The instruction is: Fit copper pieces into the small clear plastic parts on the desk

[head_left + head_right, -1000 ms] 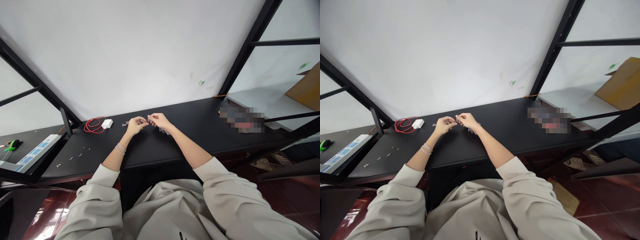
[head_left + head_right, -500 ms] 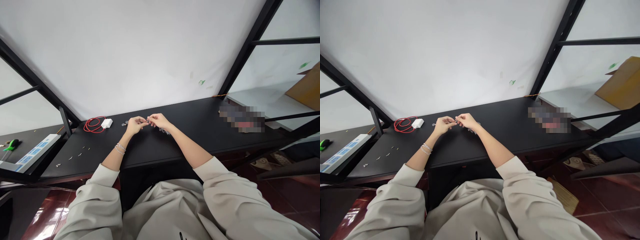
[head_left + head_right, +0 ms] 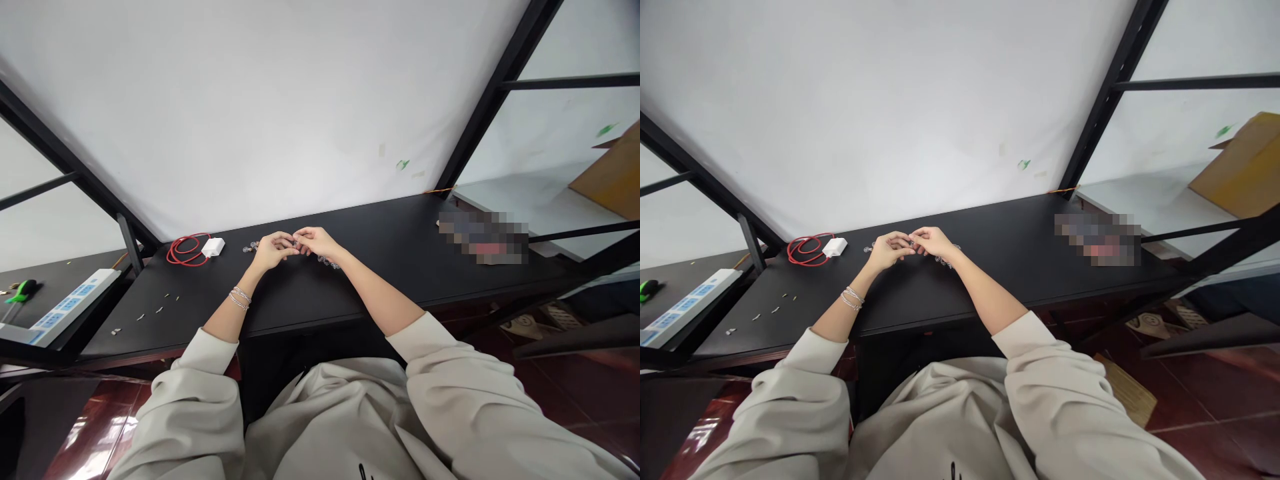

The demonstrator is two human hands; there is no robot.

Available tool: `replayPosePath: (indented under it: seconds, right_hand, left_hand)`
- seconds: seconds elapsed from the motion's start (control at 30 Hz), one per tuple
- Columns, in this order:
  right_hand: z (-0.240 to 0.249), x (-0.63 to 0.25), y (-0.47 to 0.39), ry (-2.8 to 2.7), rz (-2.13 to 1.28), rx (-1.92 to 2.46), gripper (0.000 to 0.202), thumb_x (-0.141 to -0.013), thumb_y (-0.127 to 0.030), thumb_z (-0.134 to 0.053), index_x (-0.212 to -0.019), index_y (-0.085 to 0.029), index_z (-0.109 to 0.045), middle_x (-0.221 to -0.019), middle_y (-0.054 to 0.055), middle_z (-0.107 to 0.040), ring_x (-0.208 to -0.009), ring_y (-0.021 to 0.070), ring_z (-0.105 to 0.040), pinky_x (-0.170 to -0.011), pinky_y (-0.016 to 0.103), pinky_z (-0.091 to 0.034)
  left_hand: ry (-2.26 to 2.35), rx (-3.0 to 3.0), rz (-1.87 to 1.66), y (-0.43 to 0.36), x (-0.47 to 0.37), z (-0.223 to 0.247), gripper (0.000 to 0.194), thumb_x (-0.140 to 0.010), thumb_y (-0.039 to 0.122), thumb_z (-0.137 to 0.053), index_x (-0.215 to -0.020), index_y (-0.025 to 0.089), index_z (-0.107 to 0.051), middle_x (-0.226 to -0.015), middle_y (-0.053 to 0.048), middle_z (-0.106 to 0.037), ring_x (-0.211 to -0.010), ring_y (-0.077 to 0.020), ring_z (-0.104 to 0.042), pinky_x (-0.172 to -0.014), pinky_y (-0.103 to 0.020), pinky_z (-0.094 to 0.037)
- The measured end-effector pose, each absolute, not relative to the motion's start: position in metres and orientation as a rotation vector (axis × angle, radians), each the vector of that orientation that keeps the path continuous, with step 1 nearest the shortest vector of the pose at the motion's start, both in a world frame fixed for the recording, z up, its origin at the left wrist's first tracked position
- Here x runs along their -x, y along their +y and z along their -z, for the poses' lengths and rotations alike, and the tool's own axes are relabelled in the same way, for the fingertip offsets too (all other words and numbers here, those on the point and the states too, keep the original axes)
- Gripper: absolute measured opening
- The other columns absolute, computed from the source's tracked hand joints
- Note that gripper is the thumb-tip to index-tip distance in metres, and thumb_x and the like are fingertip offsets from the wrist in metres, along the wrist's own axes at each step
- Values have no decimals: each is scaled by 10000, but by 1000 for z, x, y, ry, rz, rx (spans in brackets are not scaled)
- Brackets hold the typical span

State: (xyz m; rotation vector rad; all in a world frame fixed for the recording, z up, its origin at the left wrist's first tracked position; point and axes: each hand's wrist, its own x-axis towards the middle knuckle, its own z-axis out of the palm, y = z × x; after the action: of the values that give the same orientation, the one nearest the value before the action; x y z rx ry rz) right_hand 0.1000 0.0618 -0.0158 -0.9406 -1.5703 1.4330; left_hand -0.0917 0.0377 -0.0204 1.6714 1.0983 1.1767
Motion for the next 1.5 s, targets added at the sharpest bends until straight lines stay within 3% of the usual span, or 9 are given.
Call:
replayPosePath:
  seconds: [0.1,0.27,0.33,0.5,0.83,1.0,1.17,1.33,1.5]
  right_hand:
    - [15,-99,61,-1580,-1445,931,116,-969,-245,-694,-1009,-137,-700,-687,15,-715,-538,101,-640,-473,184,-476]
    - [15,-98,60,-1603,-1447,921,152,-956,-298,-719,-967,-147,-700,-670,1,-696,-525,98,-627,-466,185,-472]
    - [14,-98,59,-1606,-1450,932,193,-973,-340,-696,-941,-150,-700,-673,9,-697,-534,101,-634,-470,185,-476]
    - [15,-99,60,-1609,-1417,956,313,-1009,-433,-627,-892,-151,-696,-674,23,-694,-520,94,-622,-465,181,-472]
    - [17,-97,61,-1622,-1389,948,330,-1006,-427,-631,-835,-152,-694,-658,24,-686,-501,96,-610,-451,191,-464]
    - [16,-97,61,-1630,-1409,941,311,-990,-425,-657,-851,-152,-712,-668,30,-701,-510,99,-613,-456,192,-466]
    - [13,-99,58,-1633,-1427,910,259,-973,-349,-689,-832,-138,-740,-690,31,-699,-546,94,-621,-480,183,-475]
    - [11,-101,57,-1542,-1510,838,136,-929,-259,-733,-880,-137,-765,-757,41,-737,-612,91,-635,-525,174,-486]
    - [5,-103,55,-1428,-1565,849,59,-877,-170,-763,-929,-145,-775,-806,49,-760,-637,94,-644,-532,173,-488]
  left_hand:
    - [1078,-1729,-1139,36,90,19,625,-538,415,-968,-1036,130,-720,-728,-37,-728,-500,-110,-588,-479,-238,-478]
    - [1126,-1940,-1083,32,89,17,415,-648,465,-906,-862,139,-765,-722,-26,-681,-467,-67,-456,-441,-230,-364]
    - [1146,-2011,-1120,32,90,18,402,-671,477,-889,-877,148,-784,-736,-24,-671,-476,-67,-436,-454,-238,-364]
    - [1220,-2211,-1135,33,95,18,377,-773,431,-807,-1054,179,-804,-786,-19,-676,-498,-76,-451,-522,-253,-420]
    - [1250,-2461,-1006,29,94,12,285,-848,290,-725,-1114,212,-790,-814,-28,-667,-549,-116,-513,-612,-275,-463]
    - [1265,-2469,-1031,29,94,11,257,-858,263,-713,-1100,211,-781,-824,-33,-666,-559,-121,-515,-627,-279,-466]
    - [1224,-2506,-1076,26,93,9,94,-880,253,-695,-903,193,-763,-813,-39,-644,-588,-128,-526,-639,-284,-465]
    - [1191,-2468,-1110,27,93,10,156,-886,270,-708,-1008,196,-770,-863,-32,-651,-573,-106,-529,-628,-274,-467]
    - [1190,-2220,-1227,33,95,17,428,-855,305,-735,-1273,217,-703,-955,-30,-693,-551,-82,-553,-593,-257,-505]
